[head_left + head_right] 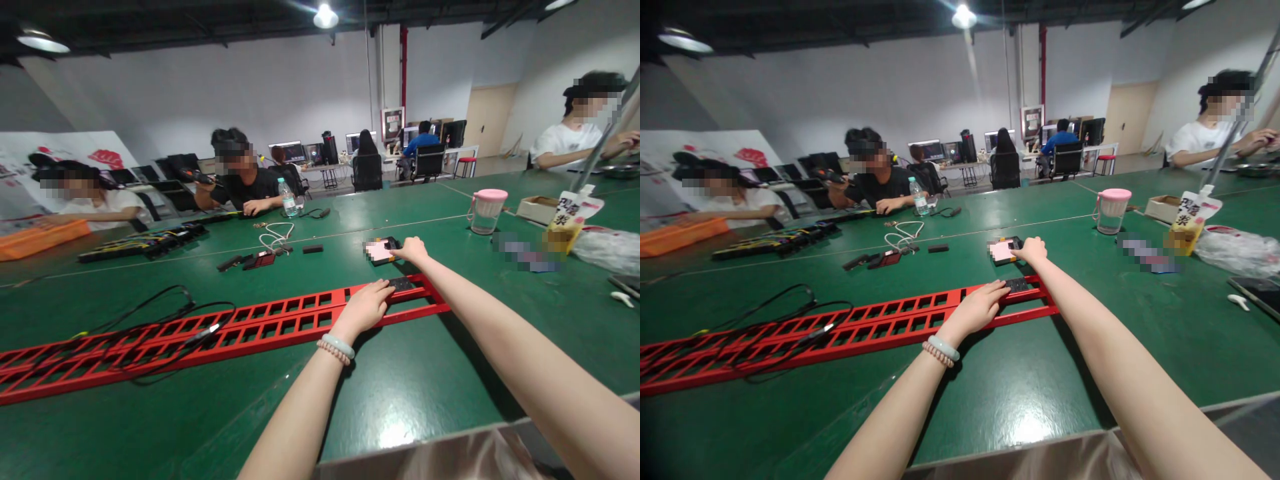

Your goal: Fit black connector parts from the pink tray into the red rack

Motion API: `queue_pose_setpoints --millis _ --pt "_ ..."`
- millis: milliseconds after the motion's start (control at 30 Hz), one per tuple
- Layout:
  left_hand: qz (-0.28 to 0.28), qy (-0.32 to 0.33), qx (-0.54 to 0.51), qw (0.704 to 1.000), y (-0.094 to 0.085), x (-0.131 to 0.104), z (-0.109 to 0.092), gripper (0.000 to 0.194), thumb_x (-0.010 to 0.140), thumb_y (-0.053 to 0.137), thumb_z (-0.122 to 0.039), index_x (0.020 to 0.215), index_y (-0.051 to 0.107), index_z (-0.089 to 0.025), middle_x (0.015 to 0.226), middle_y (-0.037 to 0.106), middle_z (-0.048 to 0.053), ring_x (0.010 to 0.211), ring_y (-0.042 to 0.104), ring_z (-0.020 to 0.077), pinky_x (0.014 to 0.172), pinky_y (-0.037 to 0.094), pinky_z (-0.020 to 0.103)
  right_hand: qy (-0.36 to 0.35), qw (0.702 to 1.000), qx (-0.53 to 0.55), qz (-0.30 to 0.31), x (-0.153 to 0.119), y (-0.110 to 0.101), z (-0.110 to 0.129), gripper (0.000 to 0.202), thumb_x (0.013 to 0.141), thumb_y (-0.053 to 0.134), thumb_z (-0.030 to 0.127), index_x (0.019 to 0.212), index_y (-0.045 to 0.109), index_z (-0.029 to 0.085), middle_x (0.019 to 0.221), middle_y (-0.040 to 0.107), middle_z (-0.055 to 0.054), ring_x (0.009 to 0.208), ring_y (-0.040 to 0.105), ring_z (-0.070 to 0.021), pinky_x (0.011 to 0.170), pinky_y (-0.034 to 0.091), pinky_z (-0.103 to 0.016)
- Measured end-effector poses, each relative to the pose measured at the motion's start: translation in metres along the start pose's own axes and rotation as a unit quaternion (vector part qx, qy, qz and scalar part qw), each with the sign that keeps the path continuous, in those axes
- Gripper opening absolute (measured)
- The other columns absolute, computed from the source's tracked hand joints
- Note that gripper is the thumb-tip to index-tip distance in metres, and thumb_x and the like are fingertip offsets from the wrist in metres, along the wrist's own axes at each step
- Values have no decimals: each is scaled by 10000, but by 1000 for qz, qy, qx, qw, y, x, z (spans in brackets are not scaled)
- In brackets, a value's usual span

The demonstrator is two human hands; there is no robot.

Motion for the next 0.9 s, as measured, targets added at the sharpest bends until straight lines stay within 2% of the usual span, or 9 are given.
queue_pose_setpoints --millis 100,267,567,767,900 --pt "-1 -6 -7 1000 0 -1 1 418 837 399 -150 1243 486 -200 1328 455 27 1253 378 153 1073 272 305 71 997 -10 10 6 10 -5 753 615 646 585 1112 569 25 1140 503 -268 1069 497 -341 828 440 -415" --pt "5 -8 -12 1000 -1 -1 -1 410 841 388 -151 1235 493 -190 1321 463 27 1252 379 153 1073 275 302 116 993 -16 23 17 21 -6 792 562 701 566 1149 550 55 1184 463 -250 1099 469 -333 833 445 -425" --pt "5 -9 -16 1000 1 0 0 408 839 393 -153 1232 496 -185 1330 452 30 1254 375 152 1077 266 298 119 993 -14 18 20 26 -3 656 625 709 449 1145 550 82 1173 478 -224 1124 446 -304 861 431 -401" --pt "3 -8 -18 1000 0 -1 0 408 840 399 -156 1235 494 -195 1343 437 30 1254 375 154 1071 275 298 153 988 -12 30 24 27 -6 724 559 760 436 1138 554 55 1152 488 -253 1107 457 -322 845 429 -418" --pt "1 -10 -17 1000 0 -1 0 414 839 405 -154 1239 494 -210 1344 435 31 1253 377 163 1067 281 309 171 985 1 39 25 29 -4 647 584 755 377 1108 575 45 1134 503 -261 1089 474 -320 822 438 -416"
Point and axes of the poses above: each hand's wrist, its own x-axis towards the middle knuckle, its own y-axis out of the palm, z = x × y, the point moved 8 cm from there along x, towards the middle knuckle
